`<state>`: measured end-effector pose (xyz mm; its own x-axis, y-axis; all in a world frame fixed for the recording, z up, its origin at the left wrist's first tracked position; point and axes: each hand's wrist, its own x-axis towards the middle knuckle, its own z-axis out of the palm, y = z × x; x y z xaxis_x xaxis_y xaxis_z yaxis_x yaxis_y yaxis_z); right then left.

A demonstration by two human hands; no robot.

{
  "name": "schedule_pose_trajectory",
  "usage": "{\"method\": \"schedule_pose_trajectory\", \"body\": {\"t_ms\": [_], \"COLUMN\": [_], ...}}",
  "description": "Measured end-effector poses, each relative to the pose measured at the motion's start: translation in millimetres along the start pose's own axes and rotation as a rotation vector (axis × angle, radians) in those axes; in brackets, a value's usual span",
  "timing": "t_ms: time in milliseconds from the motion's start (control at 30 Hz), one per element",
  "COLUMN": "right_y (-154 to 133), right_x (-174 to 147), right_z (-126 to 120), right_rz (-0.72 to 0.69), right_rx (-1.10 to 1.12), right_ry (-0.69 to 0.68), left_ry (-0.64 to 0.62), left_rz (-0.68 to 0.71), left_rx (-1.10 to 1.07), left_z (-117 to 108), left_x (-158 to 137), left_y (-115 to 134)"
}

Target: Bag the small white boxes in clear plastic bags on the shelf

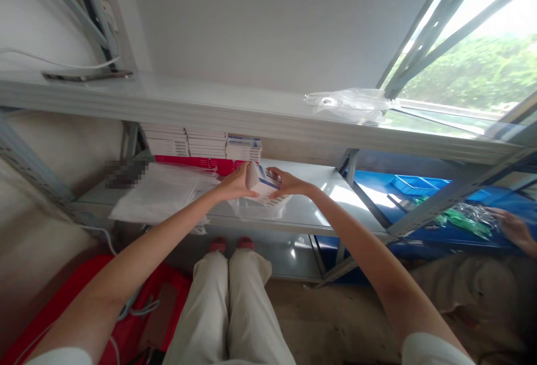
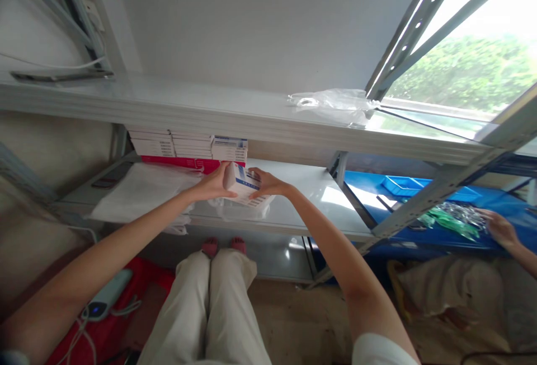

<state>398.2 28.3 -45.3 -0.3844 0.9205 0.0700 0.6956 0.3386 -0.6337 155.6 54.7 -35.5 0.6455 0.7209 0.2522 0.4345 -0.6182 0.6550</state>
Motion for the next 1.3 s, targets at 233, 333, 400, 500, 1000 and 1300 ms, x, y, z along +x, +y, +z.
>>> {"method": "schedule_pose_trajectory", "body": {"t_ms": [233,333,400,500,1000,1300], "right_y": [39,56,64,72,95,104], "right_x": [8,13,15,15,-1,-9], "right_z": [3,14,24,35,39,39], "right_rz": [0.012,0.028,0.057,0.110,0.182,0.209], "right_rx": [-0.099,-0.186,-0.229,-0.250,-0.140,-0.019], "right_ry": [0.015,0.037,0.032,0.002,0.178,0.236], "left_ry": [0.007,-0.011,-0.034,-0.082,-0.087,0.143], "left_rz": [0.000,-0.001,0.023,0.039,0.123,-0.333], "left_rx": [-0.048,-0.023,0.041,0.238,0.424,-0.292], "left_z": [37,53,60,64,80,66], "left_x": [18,24,24,17,-26,1], "left_y": [-39,-57,-66,-73,-58,-90]}}
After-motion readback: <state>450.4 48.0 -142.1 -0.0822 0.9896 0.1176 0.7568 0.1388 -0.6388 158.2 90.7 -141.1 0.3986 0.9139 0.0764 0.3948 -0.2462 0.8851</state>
